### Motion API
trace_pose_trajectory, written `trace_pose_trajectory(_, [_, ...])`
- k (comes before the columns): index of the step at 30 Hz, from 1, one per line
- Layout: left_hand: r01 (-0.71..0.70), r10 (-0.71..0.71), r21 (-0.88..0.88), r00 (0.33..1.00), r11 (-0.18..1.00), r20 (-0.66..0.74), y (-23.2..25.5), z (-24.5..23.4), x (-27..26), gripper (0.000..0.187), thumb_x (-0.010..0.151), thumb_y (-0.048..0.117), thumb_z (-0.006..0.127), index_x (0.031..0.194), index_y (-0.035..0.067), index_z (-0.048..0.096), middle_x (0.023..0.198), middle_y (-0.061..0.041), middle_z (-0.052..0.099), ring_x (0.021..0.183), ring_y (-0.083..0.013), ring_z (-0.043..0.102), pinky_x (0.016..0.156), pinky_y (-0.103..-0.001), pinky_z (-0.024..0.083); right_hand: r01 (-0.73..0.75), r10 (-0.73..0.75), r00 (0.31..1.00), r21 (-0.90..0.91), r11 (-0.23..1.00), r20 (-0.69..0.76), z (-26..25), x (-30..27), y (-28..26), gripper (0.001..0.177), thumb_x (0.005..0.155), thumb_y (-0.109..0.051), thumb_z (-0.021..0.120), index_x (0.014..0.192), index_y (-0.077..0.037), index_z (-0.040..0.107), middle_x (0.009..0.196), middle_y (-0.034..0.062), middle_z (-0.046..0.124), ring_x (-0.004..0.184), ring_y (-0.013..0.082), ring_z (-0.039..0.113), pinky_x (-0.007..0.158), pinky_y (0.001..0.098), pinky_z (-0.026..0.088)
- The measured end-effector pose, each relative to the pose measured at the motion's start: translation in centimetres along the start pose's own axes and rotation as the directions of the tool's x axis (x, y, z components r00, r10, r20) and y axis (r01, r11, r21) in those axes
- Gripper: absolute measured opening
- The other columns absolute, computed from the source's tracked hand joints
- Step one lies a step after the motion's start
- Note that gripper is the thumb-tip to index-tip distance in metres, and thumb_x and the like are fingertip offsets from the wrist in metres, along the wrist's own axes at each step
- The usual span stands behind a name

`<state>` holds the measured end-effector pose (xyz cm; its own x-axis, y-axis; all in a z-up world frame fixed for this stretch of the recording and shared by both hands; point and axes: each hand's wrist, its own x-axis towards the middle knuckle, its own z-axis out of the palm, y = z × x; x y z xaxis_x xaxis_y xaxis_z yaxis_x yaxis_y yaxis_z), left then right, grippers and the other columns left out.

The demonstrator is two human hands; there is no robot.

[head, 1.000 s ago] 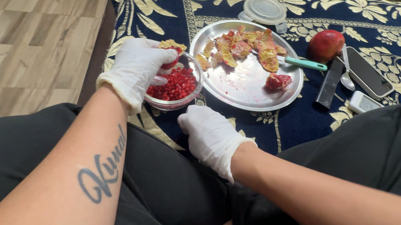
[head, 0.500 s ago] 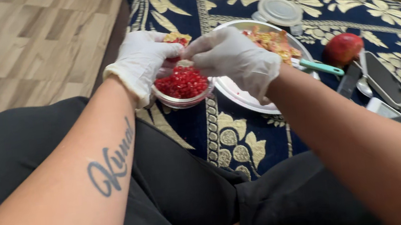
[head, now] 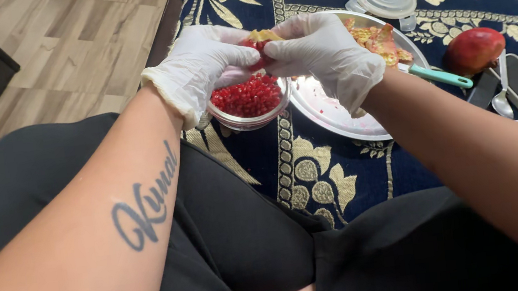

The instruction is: The person peels a pomegranate by hand, removing the seeds and placing them into a small bowl.

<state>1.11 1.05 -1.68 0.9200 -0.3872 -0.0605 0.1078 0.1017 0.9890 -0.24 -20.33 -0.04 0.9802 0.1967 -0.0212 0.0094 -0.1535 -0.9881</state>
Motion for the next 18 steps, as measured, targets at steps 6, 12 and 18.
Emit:
trace_pose_trajectory(6, [0.058, -0.016, 0.205, 0.979, 0.977, -0.203, 0.4, 0.8, -1.4, 0.024, 0.081, 0.001, 0.079, 0.105, -0.002, 0.080, 0.084, -0.013, 0.079, 0.064, -0.0143, 0.075, 0.058, -0.022, 0.061, 0.000, 0.004, 0.998, 0.065, 0.998, -0.065, 0.0, -0.9, 1.4, 0.026, 0.085, -0.005, 0.081, 0.103, 0.009, 0.070, 0.092, 0.0176, 0.075, 0.079, 0.0236, 0.078, 0.073, 0.0322, 0.069])
trace_pose_trajectory(12, [0.008, 0.013, 0.123, 0.986, 0.992, -0.168, -0.1, 0.5, -1.0, 0.020, 0.082, 0.001, 0.078, 0.101, -0.004, 0.080, 0.081, -0.016, 0.078, 0.060, -0.0131, 0.070, 0.052, -0.021, 0.055, 0.007, 0.010, 0.992, 0.132, 0.991, -0.124, 0.5, -1.2, 1.0, 0.018, 0.085, -0.003, 0.078, 0.097, 0.006, 0.069, 0.093, 0.0192, 0.076, 0.079, 0.0255, 0.080, 0.072, 0.0327, 0.070])
trace_pose_trajectory(18, [0.038, 0.002, 0.176, 0.975, 0.984, -0.220, 0.7, 1.5, -2.2, 0.021, 0.081, 0.011, 0.084, 0.098, 0.000, 0.079, 0.082, -0.012, 0.079, 0.064, -0.0120, 0.074, 0.054, -0.021, 0.060, -0.119, 0.151, 0.979, 0.223, 0.968, -0.134, 0.7, -1.5, 0.6, 0.012, 0.086, -0.003, 0.075, 0.093, 0.006, 0.071, 0.092, 0.0187, 0.077, 0.085, 0.0252, 0.079, 0.076, 0.0315, 0.070])
